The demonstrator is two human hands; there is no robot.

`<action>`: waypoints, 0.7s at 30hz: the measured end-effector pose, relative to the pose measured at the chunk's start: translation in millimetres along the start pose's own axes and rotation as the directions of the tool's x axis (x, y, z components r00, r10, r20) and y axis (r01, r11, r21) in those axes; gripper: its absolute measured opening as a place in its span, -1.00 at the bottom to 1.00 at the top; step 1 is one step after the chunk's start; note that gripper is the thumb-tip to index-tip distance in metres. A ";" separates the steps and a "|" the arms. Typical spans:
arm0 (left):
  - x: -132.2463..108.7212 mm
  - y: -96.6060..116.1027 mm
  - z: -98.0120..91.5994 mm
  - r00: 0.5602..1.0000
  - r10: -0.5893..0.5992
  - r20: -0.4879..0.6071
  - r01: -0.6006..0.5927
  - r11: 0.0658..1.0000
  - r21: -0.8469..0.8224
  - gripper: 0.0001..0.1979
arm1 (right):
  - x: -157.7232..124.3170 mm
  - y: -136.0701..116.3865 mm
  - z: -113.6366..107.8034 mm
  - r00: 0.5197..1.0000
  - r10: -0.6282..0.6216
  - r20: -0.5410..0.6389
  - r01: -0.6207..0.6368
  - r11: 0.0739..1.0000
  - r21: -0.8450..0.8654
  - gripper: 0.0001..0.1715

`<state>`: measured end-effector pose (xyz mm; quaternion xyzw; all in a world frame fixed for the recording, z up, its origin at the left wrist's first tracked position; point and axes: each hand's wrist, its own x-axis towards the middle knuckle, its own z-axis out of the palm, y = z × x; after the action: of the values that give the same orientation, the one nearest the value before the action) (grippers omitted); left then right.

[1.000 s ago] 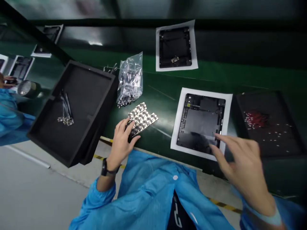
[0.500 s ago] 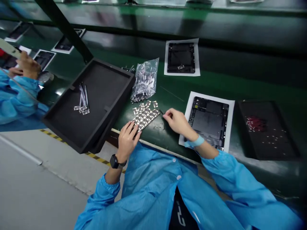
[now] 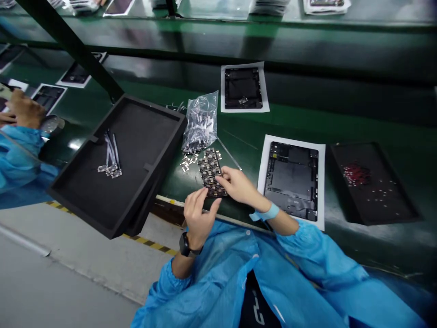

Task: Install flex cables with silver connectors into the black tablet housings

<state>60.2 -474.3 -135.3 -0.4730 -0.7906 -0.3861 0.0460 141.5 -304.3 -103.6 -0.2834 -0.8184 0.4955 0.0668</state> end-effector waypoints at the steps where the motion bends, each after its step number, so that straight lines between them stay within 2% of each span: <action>1: 8.2 -0.7 -7.1 0.999 0.033 -0.013 -0.033 0.999 0.013 -0.60 | 8.4 -2.7 -11.6 0.995 -0.057 0.081 0.063 0.995 -0.079 -0.74; 2: 18.7 -2.9 -14.4 0.998 0.067 -0.021 -0.066 0.997 0.047 -0.56 | 18.7 -6.3 -22.9 0.975 -0.115 0.190 0.145 0.978 -0.152 -0.73; 4: 44.7 -11.1 -26.0 0.991 0.125 0.046 -0.130 0.983 0.130 -0.49 | 41.6 -14.9 -39.4 0.893 -0.189 0.409 0.314 0.913 -0.261 -0.74; 6: 72.1 -24.4 -29.6 0.961 0.162 0.223 -0.197 0.970 0.143 -0.53 | 62.3 -22.4 -43.7 0.821 -0.209 0.531 0.436 0.831 -0.346 -0.78; 7: 84.3 -32.3 -28.1 0.933 0.168 0.319 -0.216 0.969 0.120 -0.60 | 70.2 -24.4 -41.9 0.814 -0.207 0.542 0.464 0.794 -0.393 -0.83; 9: 102.3 -48.5 -20.8 0.883 0.147 0.447 -0.200 0.977 0.074 -0.79 | 79.9 -23.2 -35.3 0.839 -0.203 0.505 0.471 0.736 -0.486 -0.87; 11: 110.5 -61.9 -11.5 0.873 0.100 0.477 -0.145 0.988 0.059 -0.91 | 82.1 -14.8 -30.0 0.876 -0.200 0.440 0.436 0.717 -0.543 -0.78; 15: 106.4 -72.2 -0.1 0.899 0.107 0.424 -0.125 0.992 0.013 -0.98 | 75.2 8.5 -30.1 0.914 -0.208 0.347 0.366 0.792 -0.489 -0.75; 21: 96.3 -69.5 -1.0 0.902 0.232 0.364 -0.277 0.958 0.076 -0.86 | 68.1 19.5 -27.2 0.914 -0.297 0.277 0.397 0.799 -0.452 -0.82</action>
<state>-47.3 -424.0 -131.8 -0.6296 -0.7402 -0.2354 -0.0160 103.3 -240.3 -118.2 -0.0864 -0.9586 0.2713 0.0021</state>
